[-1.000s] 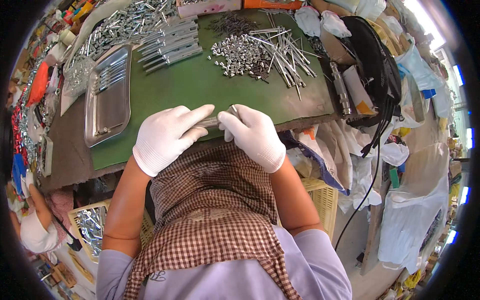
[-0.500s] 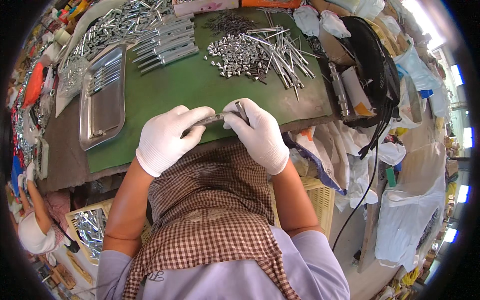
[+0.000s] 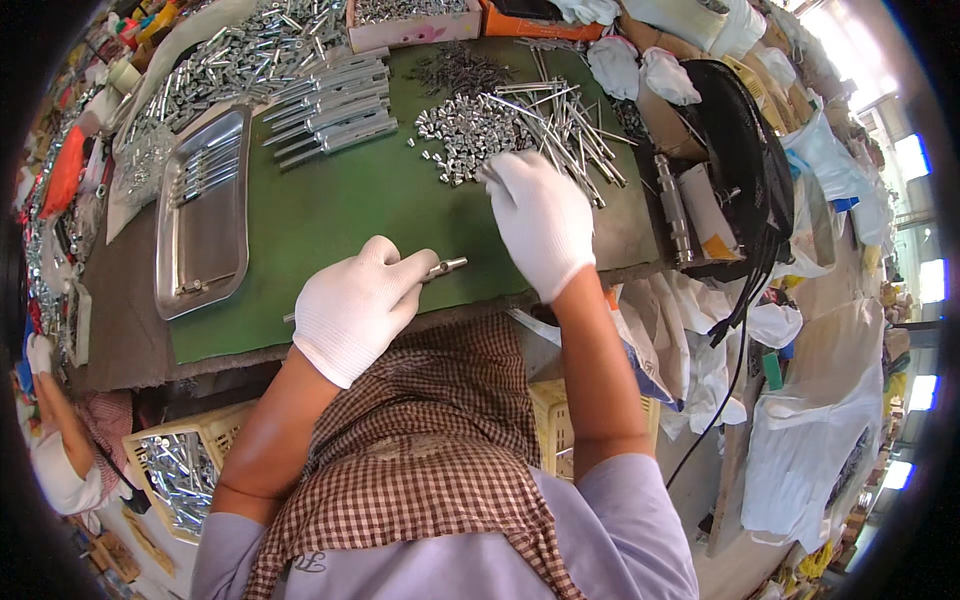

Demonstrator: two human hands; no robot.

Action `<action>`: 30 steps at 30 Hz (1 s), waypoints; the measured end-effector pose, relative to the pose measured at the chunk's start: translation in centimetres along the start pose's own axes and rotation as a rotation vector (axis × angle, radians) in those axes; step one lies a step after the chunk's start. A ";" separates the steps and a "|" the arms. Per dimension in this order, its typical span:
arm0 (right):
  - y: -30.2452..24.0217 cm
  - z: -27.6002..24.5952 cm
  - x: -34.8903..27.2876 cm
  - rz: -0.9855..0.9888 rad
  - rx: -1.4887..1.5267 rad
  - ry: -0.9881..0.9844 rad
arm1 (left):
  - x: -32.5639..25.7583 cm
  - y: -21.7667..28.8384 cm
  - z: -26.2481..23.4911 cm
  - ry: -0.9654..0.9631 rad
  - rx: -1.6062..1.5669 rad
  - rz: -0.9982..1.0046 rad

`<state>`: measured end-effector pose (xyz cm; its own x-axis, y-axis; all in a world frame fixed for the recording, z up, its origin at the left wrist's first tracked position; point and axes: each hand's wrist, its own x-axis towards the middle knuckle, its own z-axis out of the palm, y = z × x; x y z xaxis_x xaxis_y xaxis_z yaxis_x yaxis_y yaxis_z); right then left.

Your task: Assembling small metal rods and pins on a workstation.

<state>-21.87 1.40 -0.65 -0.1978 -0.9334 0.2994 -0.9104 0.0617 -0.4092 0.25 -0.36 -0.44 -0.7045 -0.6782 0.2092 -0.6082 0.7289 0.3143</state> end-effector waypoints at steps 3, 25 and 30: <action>1.5 1.4 4.3 -0.140 -0.068 0.029 | 0.3 0.1 -0.1 -0.072 0.038 -0.028; -2.0 0.1 -4.2 -0.175 0.244 -0.137 | 0.5 0.2 -0.3 -0.135 0.030 -0.055; -0.8 -0.8 -1.9 -0.126 0.225 -0.023 | 0.3 0.2 -0.2 -0.145 0.009 -0.065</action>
<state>-21.08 3.43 -0.26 -0.0772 -0.9368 0.3413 -0.8228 -0.1334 -0.5524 0.00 -0.46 -0.13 -0.7085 -0.7038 0.0526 -0.6571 0.6850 0.3146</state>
